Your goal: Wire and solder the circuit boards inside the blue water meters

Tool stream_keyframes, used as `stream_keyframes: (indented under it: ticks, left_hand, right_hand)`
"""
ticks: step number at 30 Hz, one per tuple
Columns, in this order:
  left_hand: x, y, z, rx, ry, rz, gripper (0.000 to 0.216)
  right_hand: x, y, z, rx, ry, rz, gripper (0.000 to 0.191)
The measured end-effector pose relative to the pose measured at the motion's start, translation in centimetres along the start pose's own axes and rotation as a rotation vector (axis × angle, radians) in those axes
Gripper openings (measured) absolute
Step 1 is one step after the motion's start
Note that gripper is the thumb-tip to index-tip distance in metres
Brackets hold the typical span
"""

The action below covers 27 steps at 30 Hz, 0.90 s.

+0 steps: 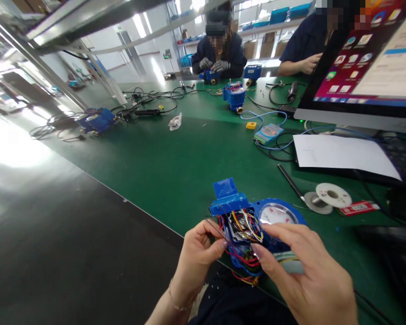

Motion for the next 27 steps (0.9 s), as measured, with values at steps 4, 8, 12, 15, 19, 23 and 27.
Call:
stream_keyframes:
  ticks: [4,8,12,15,19,23,27]
  left_hand:
    - [-0.4,0.4,0.3,0.017,0.018,-0.111,0.014]
    - [-0.5,0.8,0.5,-0.002,-0.009,-0.124,0.017]
    - [-0.7,1.2,0.1,0.003,0.008,-0.015,0.031]
    - [-0.6,1.4,-0.1,0.010,-0.019,-0.063,0.032]
    - [-0.5,1.2,-0.2,-0.014,-0.055,-0.181,0.027]
    - [-0.6,1.0,-0.1,-0.038,-0.054,-0.242,0.025]
    - [-0.5,0.9,0.0,-0.041,-0.055,-0.320,0.024]
  right_hand:
    - [0.5,0.3,-0.3,-0.008,-0.051,-0.048,0.006]
    - [0.9,0.4,0.2,0.012,-0.103,-0.020,0.007]
    - [1.5,1.3,1.0,0.118,-0.171,0.045,0.012]
    - [1.5,1.5,1.3,0.125,-0.180,0.077,0.013]
    - [1.5,1.6,1.8,0.124,-0.214,0.114,0.013]
    - [1.7,1.8,1.8,0.140,-0.218,0.127,0.014]
    - [1.9,1.3,1.4,0.093,-0.187,0.123,0.013]
Point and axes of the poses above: each hand's wrist, its own z-axis away from the middle knuckle, its own y-axis out of the palm, x = y × z, the point moved 9 cm from there along -z, towards the middle knuckle, and after that the axes turned 8 degrees about x, right-handed, at the moved point
